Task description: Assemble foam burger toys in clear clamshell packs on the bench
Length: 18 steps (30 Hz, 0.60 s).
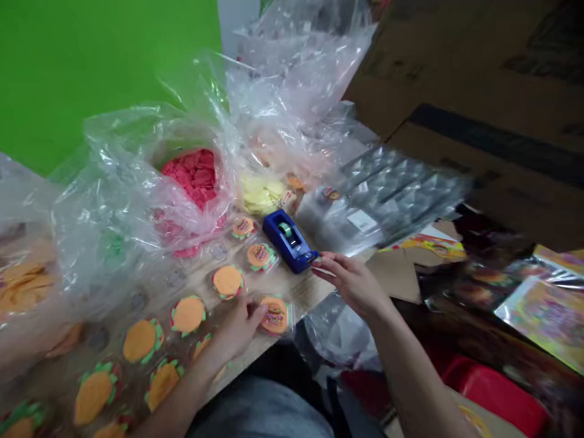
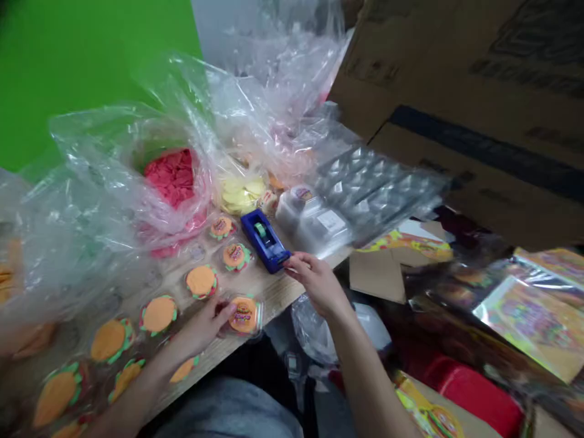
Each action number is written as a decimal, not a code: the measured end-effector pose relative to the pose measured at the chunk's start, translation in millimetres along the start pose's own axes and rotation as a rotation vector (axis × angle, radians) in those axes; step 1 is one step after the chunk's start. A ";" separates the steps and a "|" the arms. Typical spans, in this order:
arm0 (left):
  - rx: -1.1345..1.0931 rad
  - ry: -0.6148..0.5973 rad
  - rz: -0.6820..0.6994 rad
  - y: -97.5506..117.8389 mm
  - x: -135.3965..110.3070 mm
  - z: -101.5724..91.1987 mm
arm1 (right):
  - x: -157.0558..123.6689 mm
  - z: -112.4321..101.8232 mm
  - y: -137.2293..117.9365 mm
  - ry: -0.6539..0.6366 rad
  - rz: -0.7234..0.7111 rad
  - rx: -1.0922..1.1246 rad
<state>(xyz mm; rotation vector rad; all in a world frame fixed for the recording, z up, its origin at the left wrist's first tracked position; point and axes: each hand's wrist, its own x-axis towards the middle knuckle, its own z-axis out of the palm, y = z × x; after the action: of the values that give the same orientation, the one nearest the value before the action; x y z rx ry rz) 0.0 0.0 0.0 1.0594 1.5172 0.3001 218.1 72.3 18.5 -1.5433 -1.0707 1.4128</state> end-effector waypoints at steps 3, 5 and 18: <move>-0.006 -0.009 0.007 2.2 -6.5 -1.7 | 1.2 1.1 1.9 0.081 -0.017 -0.059; -0.022 -0.016 -0.002 4.0 -7.8 -2.0 | 4.8 3.7 1.9 0.134 -0.015 -0.142; -0.056 0.033 0.025 1.9 -3.2 0.6 | 35.5 23.9 -16.8 0.051 0.150 -0.441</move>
<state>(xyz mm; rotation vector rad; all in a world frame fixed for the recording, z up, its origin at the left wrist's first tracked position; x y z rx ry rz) 1.0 -1.6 3.2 1.0338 1.5175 0.3772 194.0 111.5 19.7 -1.9961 -1.3207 1.2807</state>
